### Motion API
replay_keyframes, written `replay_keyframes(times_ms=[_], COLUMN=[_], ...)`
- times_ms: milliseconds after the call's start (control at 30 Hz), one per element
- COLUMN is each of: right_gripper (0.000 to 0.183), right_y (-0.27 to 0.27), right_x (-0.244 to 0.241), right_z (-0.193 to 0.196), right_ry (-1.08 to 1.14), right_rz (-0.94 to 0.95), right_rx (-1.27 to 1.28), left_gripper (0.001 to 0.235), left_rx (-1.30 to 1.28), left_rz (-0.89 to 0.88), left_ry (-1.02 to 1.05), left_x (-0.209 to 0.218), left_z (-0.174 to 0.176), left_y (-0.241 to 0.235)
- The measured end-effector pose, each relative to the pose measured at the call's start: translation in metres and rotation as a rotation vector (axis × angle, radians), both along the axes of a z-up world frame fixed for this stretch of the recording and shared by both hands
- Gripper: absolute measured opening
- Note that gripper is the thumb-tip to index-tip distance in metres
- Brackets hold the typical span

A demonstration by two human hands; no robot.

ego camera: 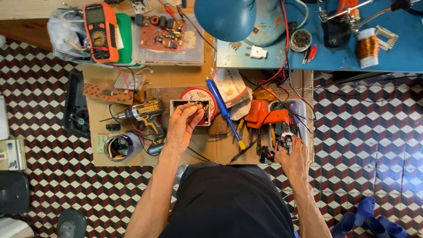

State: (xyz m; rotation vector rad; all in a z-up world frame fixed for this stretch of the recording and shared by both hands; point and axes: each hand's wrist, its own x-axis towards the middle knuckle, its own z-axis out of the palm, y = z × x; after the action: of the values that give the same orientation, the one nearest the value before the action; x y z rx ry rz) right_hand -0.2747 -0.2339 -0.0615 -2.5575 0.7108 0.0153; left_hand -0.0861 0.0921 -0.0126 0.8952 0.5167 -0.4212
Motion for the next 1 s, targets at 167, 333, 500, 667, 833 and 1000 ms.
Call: replay_keyframes(times_ms=[167, 333, 500, 667, 833, 1000], right_gripper=[0.042, 0.033, 0.045, 0.049, 0.045, 0.051], right_y=[0.021, 0.105, 0.146, 0.162, 0.185, 0.185], right_x=[0.037, 0.123, 0.178, 0.169, 0.152, 0.159], right_z=[0.016, -0.007, -0.035, -0.041, -0.061, -0.071], right_ry=[0.008, -0.108, 0.032, 0.01, -0.058, -0.09], right_rz=[0.102, 0.309, 0.32, 0.204, 0.106, 0.14], right_rx=[-0.002, 0.23, 0.013, 0.027, 0.045, 0.029], left_gripper=[0.022, 0.027, 0.029, 0.028, 0.024, 0.023], left_rx=[0.132, 0.095, 0.089, 0.043, -0.115, -0.369], left_rz=[0.019, 0.08, 0.073, -0.005, -0.06, -0.065], left_ry=[-0.021, -0.023, -0.012, -0.058, 0.032, 0.141], left_x=[-0.017, -0.027, -0.016, 0.012, 0.039, 0.063], left_z=[0.009, 0.019, 0.024, 0.017, 0.008, 0.001], left_y=[0.011, 0.017, 0.033, 0.054, 0.068, 0.073])
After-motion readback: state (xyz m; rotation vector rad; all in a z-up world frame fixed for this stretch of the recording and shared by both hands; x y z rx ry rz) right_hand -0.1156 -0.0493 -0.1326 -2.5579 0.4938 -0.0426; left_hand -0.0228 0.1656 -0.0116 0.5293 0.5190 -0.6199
